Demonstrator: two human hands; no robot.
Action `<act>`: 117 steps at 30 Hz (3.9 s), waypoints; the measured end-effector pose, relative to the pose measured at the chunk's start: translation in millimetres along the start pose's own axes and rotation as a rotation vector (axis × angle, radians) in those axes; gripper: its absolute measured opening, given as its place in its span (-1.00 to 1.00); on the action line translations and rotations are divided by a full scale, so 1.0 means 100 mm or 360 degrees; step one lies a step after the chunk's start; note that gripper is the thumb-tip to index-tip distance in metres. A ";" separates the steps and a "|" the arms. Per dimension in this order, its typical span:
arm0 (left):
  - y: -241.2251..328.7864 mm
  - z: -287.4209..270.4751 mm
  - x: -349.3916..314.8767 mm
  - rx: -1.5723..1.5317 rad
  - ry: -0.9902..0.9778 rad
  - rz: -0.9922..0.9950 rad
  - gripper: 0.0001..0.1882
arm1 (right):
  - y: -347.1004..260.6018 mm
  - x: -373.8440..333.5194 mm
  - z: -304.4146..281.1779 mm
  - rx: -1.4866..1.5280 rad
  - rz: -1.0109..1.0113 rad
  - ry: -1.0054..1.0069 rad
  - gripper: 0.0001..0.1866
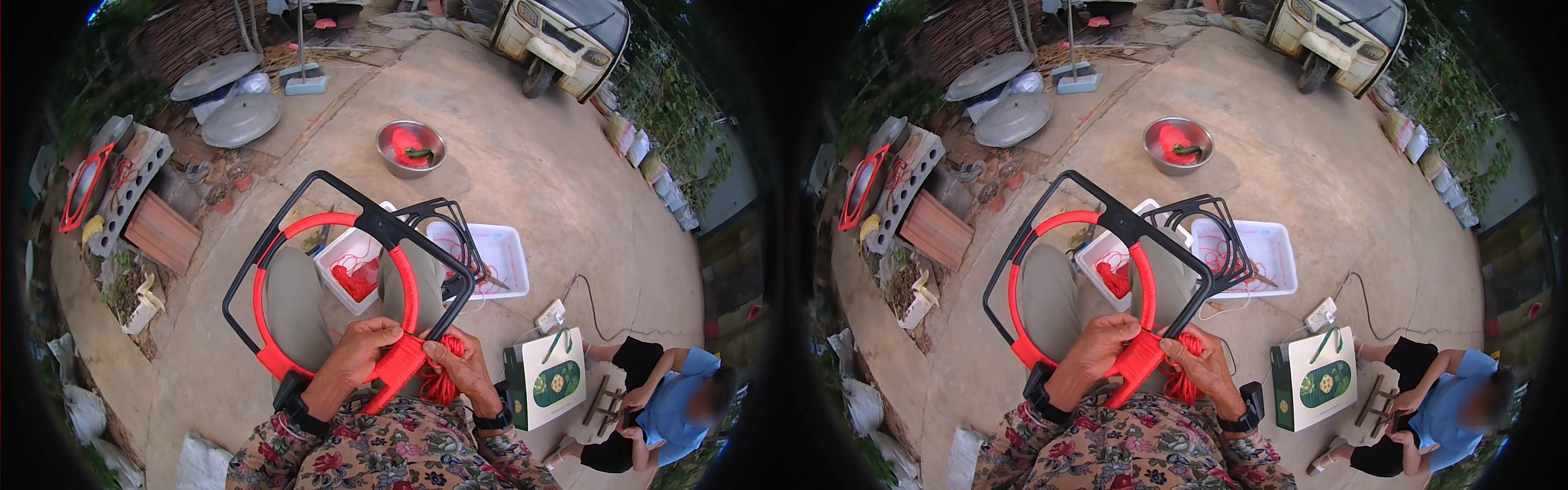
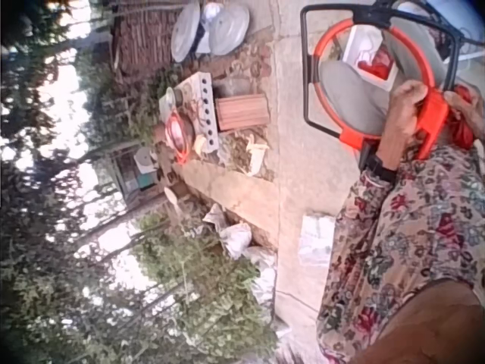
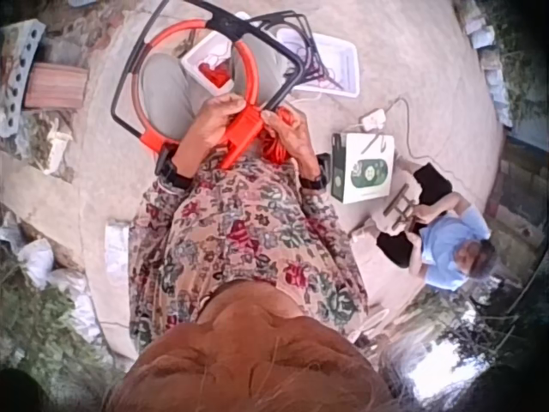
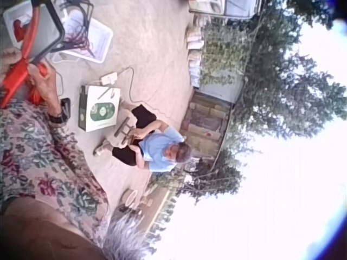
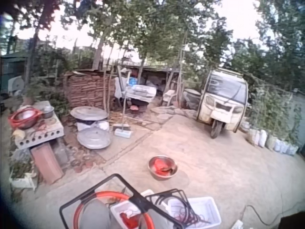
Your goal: Wrapping a red cord around a black plastic frame component.
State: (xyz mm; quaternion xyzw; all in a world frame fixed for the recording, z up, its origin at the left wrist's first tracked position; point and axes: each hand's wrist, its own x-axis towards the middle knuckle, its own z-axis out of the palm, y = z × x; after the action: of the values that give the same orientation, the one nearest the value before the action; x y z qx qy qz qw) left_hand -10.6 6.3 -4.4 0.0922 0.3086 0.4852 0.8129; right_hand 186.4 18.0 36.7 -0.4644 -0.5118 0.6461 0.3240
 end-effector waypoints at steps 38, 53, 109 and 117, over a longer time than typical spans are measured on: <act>-0.25 -0.04 0.15 0.0509 -0.0414 -0.0326 -0.72 | 0.34 -0.94 -0.45 0.0358 0.0529 0.0080 -0.76; -0.04 0.24 -0.09 0.0778 -0.0524 -0.0294 -0.80 | 0.24 -0.79 -0.24 0.0995 -0.0231 0.0344 -0.81; 0.11 -0.20 -0.04 0.0181 0.0458 0.0089 -0.82 | 0.03 0.33 0.14 -0.0326 0.0196 0.0004 -0.66; 0.07 -0.20 -0.02 0.0129 0.0527 0.0130 -0.86 | 0.11 0.33 0.10 -0.0147 0.0235 -0.0008 -0.70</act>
State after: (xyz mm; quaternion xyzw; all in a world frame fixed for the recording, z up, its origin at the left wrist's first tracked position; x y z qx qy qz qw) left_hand -28.1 5.1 -16.6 0.0562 0.4535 0.5135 0.7263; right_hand 166.2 41.4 17.9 -0.5137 -0.5061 0.6452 0.2524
